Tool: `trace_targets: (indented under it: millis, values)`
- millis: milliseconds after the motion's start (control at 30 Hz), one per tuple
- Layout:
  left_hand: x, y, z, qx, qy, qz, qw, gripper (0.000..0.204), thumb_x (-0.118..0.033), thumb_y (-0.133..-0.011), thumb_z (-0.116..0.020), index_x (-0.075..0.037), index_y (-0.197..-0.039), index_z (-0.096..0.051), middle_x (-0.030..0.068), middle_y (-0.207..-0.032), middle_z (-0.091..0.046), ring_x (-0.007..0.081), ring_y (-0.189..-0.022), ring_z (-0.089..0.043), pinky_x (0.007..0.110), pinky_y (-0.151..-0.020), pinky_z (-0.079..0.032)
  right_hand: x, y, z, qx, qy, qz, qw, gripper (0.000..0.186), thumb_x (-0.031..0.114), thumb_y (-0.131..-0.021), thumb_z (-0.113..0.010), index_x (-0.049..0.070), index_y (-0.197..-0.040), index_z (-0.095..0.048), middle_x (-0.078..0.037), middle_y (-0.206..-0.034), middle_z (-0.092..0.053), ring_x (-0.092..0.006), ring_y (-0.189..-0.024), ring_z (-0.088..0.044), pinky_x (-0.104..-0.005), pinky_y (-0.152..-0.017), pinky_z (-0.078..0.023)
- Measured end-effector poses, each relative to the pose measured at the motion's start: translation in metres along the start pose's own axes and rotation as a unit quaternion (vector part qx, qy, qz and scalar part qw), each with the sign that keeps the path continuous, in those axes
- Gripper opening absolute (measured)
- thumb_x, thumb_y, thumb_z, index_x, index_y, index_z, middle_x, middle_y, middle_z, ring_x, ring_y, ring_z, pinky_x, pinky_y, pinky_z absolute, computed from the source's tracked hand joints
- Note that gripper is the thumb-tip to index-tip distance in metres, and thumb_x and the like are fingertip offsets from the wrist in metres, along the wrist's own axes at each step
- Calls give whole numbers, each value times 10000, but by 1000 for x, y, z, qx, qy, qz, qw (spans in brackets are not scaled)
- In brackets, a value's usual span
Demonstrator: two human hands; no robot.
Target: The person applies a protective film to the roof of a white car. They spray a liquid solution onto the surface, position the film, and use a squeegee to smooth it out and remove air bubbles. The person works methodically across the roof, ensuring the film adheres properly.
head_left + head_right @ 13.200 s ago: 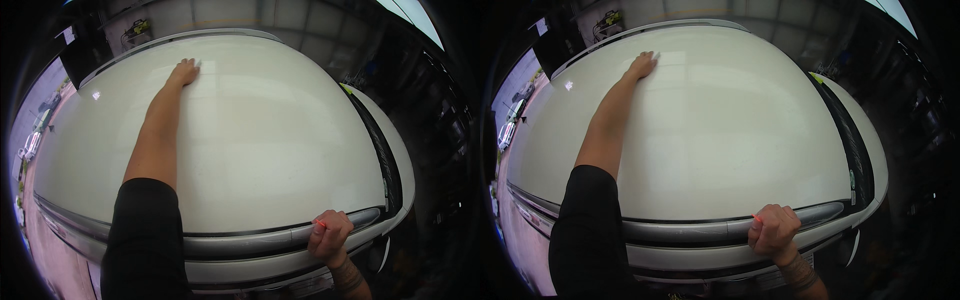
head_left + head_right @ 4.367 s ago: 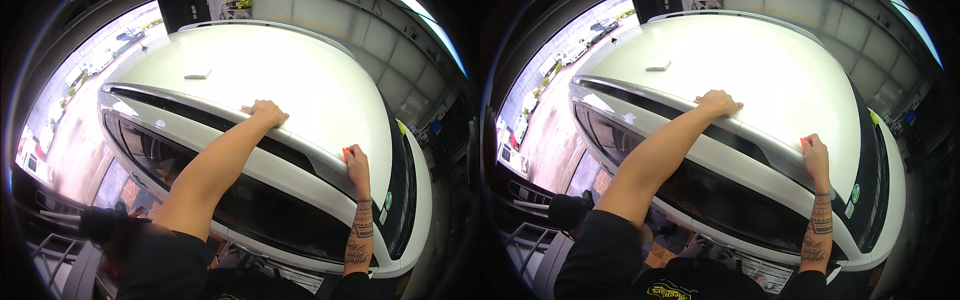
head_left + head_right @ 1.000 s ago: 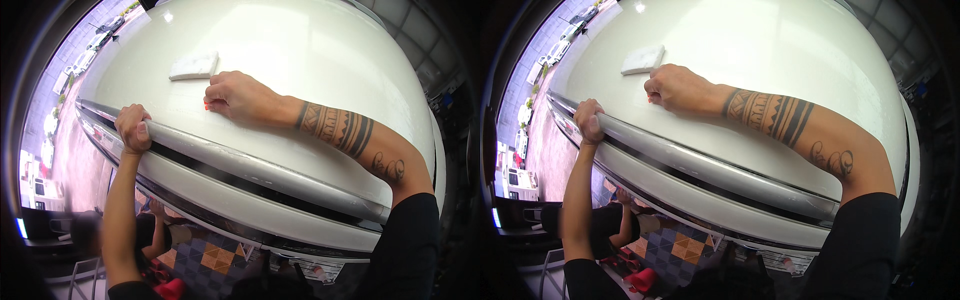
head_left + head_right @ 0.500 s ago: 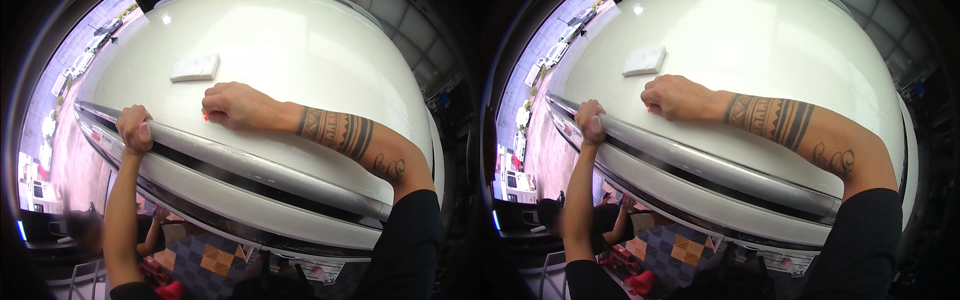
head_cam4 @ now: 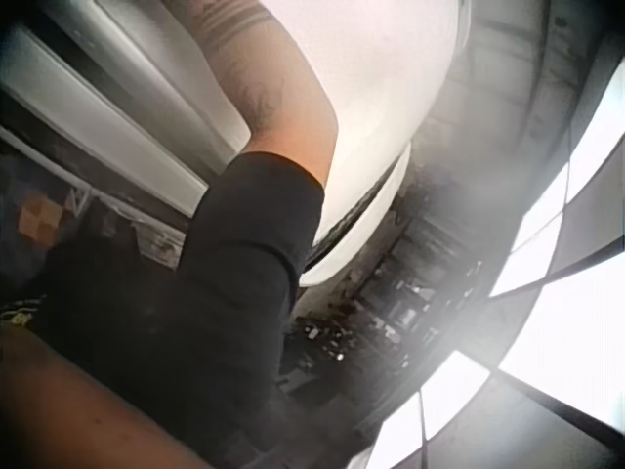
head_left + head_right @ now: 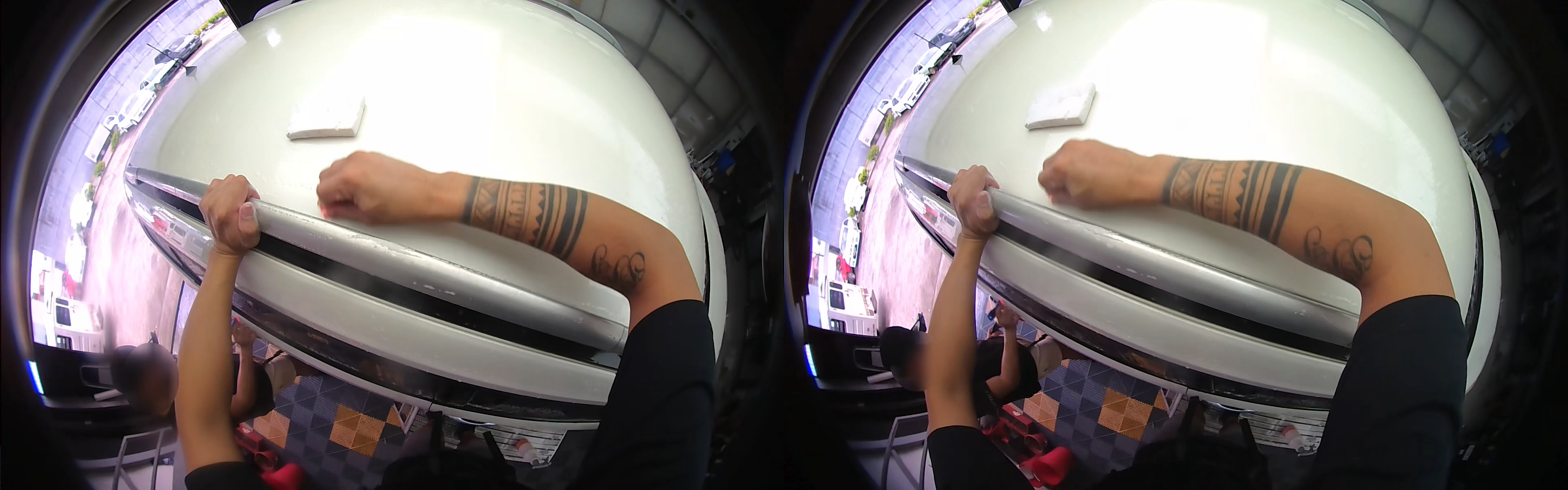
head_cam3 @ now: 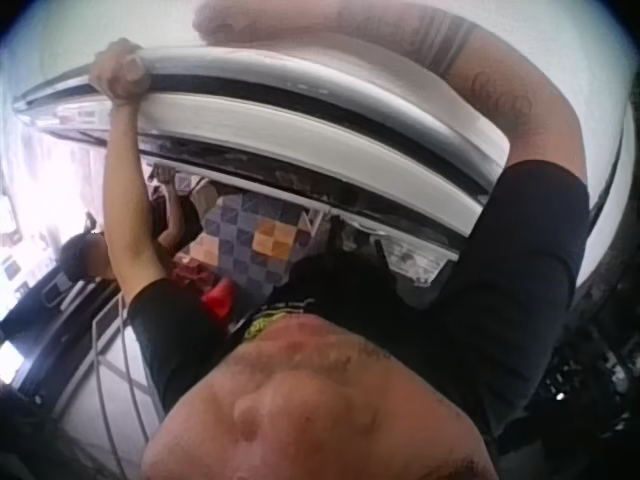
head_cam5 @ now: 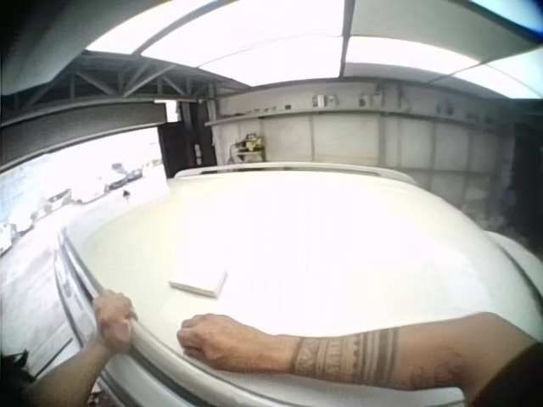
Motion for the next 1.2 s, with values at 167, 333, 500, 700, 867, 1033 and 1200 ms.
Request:
trace_targets:
  millis: [167, 333, 500, 700, 867, 1033, 1200]
  values:
    - [-1, -1, -1, 7, -6, -9, 1000, 410, -358, -874, -358, -61, -613, -466, 128, -574, -437, 314, -511, -449, 383, -545, -346, -23, 24, 34, -35, -15, -71, 997, 95, 80, -875, -620, -9, -876, -655, -110, -741, -591, -253, -734, -608, -368, -660, -492]
    - [13, 0, -1, 20, -10, 18, 1000, 367, -332, -858, -370, -56, -637, -468, 137, -592, -456, 328, -549, -473, 394, -572, -354, 22, 73, 36, 9, -20, -13, 1000, 102, 84, -865, -651, 0, -923, -660, -83, -728, -560, -223, -718, -551, -352, -663, -468]
    - [36, -9, -10, 124, 5, 128, 984, 343, -324, -845, -384, -28, -736, -519, 156, -715, -552, 344, -710, -542, 421, -686, -396, 39, 142, 64, 45, 33, -111, 992, 128, 86, -859, -662, 14, -965, -667, -86, -742, -568, -225, -720, -550, -340, -660, -463]
    - [48, 9, -92, 545, -116, 288, 779, 694, -597, -915, -304, -85, -1327, -528, 229, -1390, -435, 380, -1285, -429, 475, -1073, -306, 35, 242, 121, -15, 116, -293, 949, 142, 93, -882, -633, -9, -975, -597, -134, -820, -593, -269, -729, -565, -356, -675, -465]
    - [-172, -50, -137, 545, -57, 330, 769, 842, -634, -921, -337, 39, -1425, -356, 199, -1565, -143, 566, -1333, -262, 590, -1061, -332, 28, 299, 158, -107, 191, -375, 900, 127, 99, -909, -586, -12, -943, -534, -182, -836, -586, -322, -742, -566, -383, -680, -452]
    - [-256, -68, -128, 602, -32, 188, 775, 691, -575, -959, -321, -37, -1357, -493, 208, -1437, -399, 446, -1260, -444, 525, -1012, -412, 40, 316, 159, -100, 223, -409, 879, 144, 128, -927, -552, -13, -938, -523, -192, -805, -594, -350, -736, -561, -401, -682, -449]
    - [-146, -43, -98, 551, -71, 165, 815, 530, -413, -999, -287, -63, -1202, -629, 197, -1184, -623, 360, -1054, -613, 459, -902, -485, 90, 360, 148, -206, 137, -530, 811, 169, 166, -961, -497, -2, -941, -492, -207, -720, -610, -371, -691, -595, -447, -649, -460]
Point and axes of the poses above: each hand's wrist, its own y-axis away from the middle knuckle, its own z-axis out of the back of the hand, x = y × z, the point moved 10 cm from there along -y, towards the middle knuckle
